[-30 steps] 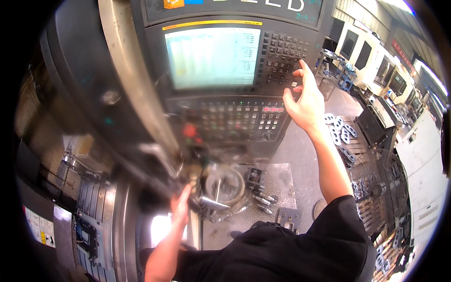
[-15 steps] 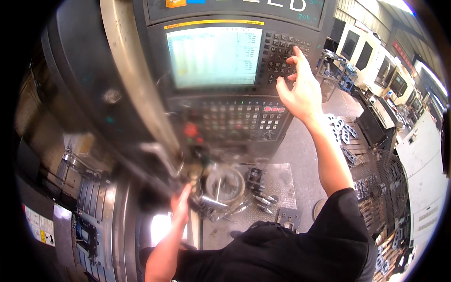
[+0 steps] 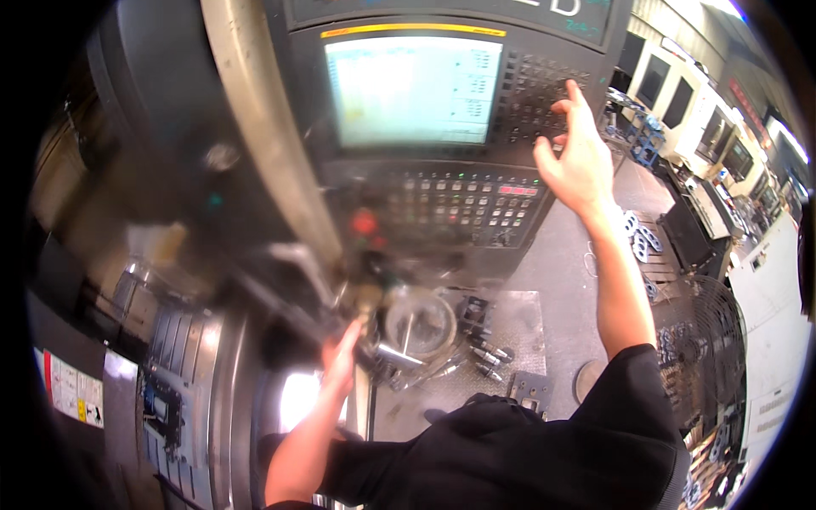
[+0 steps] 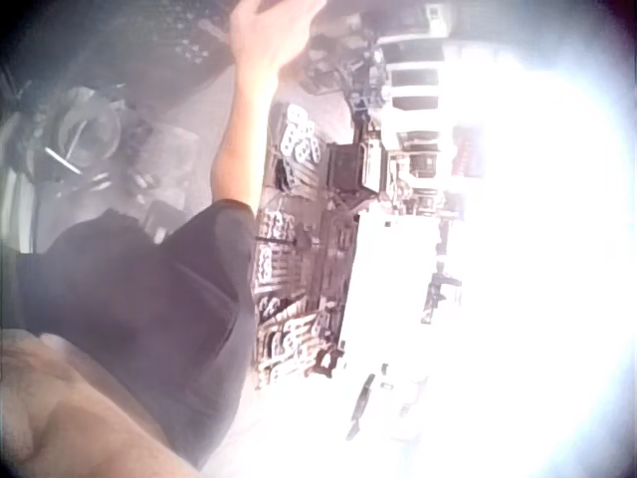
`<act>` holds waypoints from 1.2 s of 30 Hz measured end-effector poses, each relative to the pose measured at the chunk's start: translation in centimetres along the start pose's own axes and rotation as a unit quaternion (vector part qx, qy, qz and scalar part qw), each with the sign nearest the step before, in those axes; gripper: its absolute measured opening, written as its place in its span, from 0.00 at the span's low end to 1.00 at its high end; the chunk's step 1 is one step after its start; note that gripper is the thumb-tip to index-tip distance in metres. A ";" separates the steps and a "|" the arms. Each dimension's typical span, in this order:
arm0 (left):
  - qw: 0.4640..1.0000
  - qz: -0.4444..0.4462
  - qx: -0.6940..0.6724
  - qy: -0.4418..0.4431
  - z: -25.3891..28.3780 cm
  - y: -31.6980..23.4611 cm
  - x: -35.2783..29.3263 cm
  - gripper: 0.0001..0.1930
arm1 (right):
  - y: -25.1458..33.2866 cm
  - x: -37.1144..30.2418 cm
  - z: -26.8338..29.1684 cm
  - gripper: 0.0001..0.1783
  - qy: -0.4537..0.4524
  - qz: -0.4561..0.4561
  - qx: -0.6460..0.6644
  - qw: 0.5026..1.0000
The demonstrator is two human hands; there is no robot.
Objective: The person handles a metal component and a tool inside a CNC machine, then moves to the control panel to operate the machine. The person presses buttons on the control panel and monitors the machine's operation.
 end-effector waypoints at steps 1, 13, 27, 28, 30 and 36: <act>1.000 0.002 0.003 -0.007 1.6 1.2 1.2 0.52 | 0.1 -0.2 -0.4 0.29 -0.010 -0.011 0.033 0.999; 0.999 0.024 0.040 -0.020 2.5 2.1 1.7 0.69 | 8.3 -7.6 -8.6 0.24 0.125 0.068 0.157 0.977; 0.999 0.029 0.010 -0.018 3.3 3.0 2.5 0.68 | 14.4 -10.6 -16.4 0.36 0.281 0.117 0.174 0.937; 0.999 0.025 0.014 -0.025 3.1 2.8 2.5 0.67 | 14.8 -10.3 -16.5 0.39 0.269 0.131 0.166 0.940; 1.000 0.011 0.013 -0.018 2.5 2.2 2.3 0.65 | 15.6 -9.2 -16.4 0.41 0.226 0.145 0.155 0.951; 0.999 -0.005 0.024 -0.028 3.0 1.9 2.1 0.61 | 16.6 -6.5 -16.8 0.44 0.176 0.133 0.136 0.966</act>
Point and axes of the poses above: each hand's wrist, its own x-axis towards the middle knuckle, its own z-axis out of the back of the hand, y = z × x, the point moved 8 cm from there along x, towards the middle knuckle, and after that the axes turned 7 degrees about z, right-handed, at the moved point
